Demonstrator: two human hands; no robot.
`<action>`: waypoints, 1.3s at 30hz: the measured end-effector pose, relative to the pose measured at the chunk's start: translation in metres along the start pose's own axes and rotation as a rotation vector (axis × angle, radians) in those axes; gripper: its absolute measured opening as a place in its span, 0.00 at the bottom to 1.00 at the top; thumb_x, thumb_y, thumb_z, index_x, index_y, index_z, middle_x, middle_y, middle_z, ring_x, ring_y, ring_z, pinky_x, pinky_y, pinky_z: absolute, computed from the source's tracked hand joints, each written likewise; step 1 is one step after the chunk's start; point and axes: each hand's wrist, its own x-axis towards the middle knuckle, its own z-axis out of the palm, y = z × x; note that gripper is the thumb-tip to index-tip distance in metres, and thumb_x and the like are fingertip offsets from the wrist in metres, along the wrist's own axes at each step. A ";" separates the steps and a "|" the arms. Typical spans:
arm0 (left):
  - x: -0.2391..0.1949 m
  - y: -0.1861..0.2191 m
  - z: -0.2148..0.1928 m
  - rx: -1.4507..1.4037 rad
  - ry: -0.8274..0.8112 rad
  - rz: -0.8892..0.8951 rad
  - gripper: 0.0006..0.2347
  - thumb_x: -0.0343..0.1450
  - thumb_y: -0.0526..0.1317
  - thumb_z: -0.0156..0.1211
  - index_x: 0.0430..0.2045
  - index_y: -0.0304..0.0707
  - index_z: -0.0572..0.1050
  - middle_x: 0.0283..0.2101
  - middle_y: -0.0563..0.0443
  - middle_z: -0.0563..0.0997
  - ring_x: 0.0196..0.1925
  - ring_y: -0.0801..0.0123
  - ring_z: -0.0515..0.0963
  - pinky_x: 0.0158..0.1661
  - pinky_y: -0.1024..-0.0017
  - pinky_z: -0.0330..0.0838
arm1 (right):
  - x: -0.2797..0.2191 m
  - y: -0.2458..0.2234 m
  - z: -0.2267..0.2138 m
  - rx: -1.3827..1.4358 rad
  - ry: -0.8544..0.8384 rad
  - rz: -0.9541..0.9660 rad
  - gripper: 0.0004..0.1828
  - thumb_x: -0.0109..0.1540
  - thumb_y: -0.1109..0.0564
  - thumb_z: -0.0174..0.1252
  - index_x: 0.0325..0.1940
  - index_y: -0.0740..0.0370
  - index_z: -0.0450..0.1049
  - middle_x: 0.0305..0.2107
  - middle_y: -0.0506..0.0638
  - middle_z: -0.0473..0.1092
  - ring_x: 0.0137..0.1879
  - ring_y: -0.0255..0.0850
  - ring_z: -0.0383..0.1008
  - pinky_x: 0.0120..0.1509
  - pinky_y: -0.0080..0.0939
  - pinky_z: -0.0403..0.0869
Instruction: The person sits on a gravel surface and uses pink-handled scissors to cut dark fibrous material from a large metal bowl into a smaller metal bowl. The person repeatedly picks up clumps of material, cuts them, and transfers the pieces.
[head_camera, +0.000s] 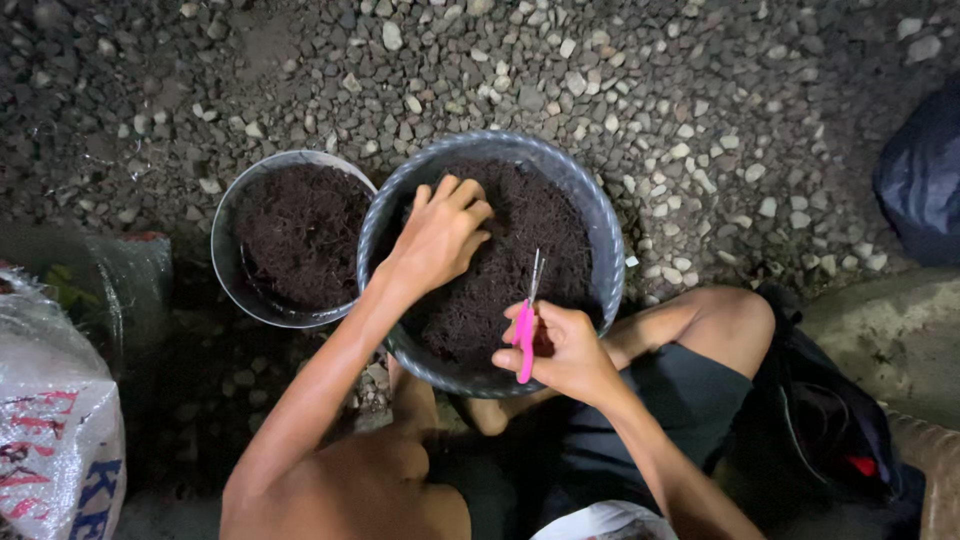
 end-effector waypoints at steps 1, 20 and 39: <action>-0.001 -0.001 -0.002 -0.069 0.048 0.002 0.09 0.65 0.36 0.70 0.35 0.37 0.79 0.46 0.48 0.76 0.52 0.55 0.71 0.47 0.57 0.62 | -0.001 0.000 -0.001 0.004 0.006 -0.019 0.27 0.53 0.62 0.73 0.54 0.67 0.72 0.33 0.45 0.74 0.37 0.29 0.73 0.41 0.31 0.75; -0.066 -0.030 -0.026 -1.527 -0.202 0.009 0.09 0.66 0.24 0.66 0.38 0.30 0.76 0.47 0.44 0.81 0.49 0.71 0.80 0.50 0.72 0.74 | 0.018 -0.032 -0.011 -0.146 -0.651 0.094 0.30 0.54 0.60 0.73 0.59 0.68 0.74 0.36 0.43 0.71 0.37 0.25 0.72 0.41 0.27 0.72; -0.068 -0.021 0.005 -1.753 -0.202 -0.087 0.09 0.70 0.25 0.66 0.42 0.29 0.76 0.46 0.44 0.81 0.54 0.64 0.82 0.57 0.67 0.76 | 0.011 0.006 -0.011 -0.141 -0.368 -0.017 0.11 0.57 0.62 0.75 0.36 0.66 0.78 0.22 0.41 0.69 0.28 0.25 0.65 0.30 0.28 0.65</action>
